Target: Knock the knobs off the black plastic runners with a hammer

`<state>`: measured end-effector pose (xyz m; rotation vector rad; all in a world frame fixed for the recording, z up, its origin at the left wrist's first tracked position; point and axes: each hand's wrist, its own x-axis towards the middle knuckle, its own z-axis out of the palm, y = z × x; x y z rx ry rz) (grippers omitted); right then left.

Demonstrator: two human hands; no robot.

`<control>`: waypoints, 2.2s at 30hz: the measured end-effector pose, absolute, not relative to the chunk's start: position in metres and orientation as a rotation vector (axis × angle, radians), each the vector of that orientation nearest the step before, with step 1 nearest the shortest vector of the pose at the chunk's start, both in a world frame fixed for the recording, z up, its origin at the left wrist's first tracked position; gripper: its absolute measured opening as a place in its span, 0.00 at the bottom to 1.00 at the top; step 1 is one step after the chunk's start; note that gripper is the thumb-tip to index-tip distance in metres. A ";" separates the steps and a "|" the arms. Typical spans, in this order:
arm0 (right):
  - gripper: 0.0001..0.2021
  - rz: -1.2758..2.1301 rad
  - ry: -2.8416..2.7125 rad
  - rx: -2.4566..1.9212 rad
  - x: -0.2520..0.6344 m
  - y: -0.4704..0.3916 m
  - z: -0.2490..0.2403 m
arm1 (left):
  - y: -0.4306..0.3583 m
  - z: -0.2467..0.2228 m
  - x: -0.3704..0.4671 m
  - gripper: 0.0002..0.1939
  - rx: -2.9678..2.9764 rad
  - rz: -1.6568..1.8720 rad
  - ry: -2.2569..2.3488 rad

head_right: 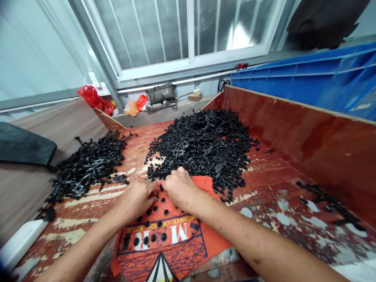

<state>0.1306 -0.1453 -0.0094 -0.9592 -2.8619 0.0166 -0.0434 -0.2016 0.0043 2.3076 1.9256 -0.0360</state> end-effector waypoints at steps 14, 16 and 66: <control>0.09 0.073 -2.858 -0.863 0.107 -0.136 -0.026 | -0.194 0.029 -0.102 0.07 2.126 0.197 2.020; 0.09 0.075 -2.859 -0.876 0.114 -0.134 -0.032 | -0.195 0.022 -0.097 0.06 2.157 0.147 1.982; 0.07 0.201 -2.797 -0.701 0.115 -0.152 -0.008 | -0.225 0.003 -0.066 0.11 2.510 -0.037 1.929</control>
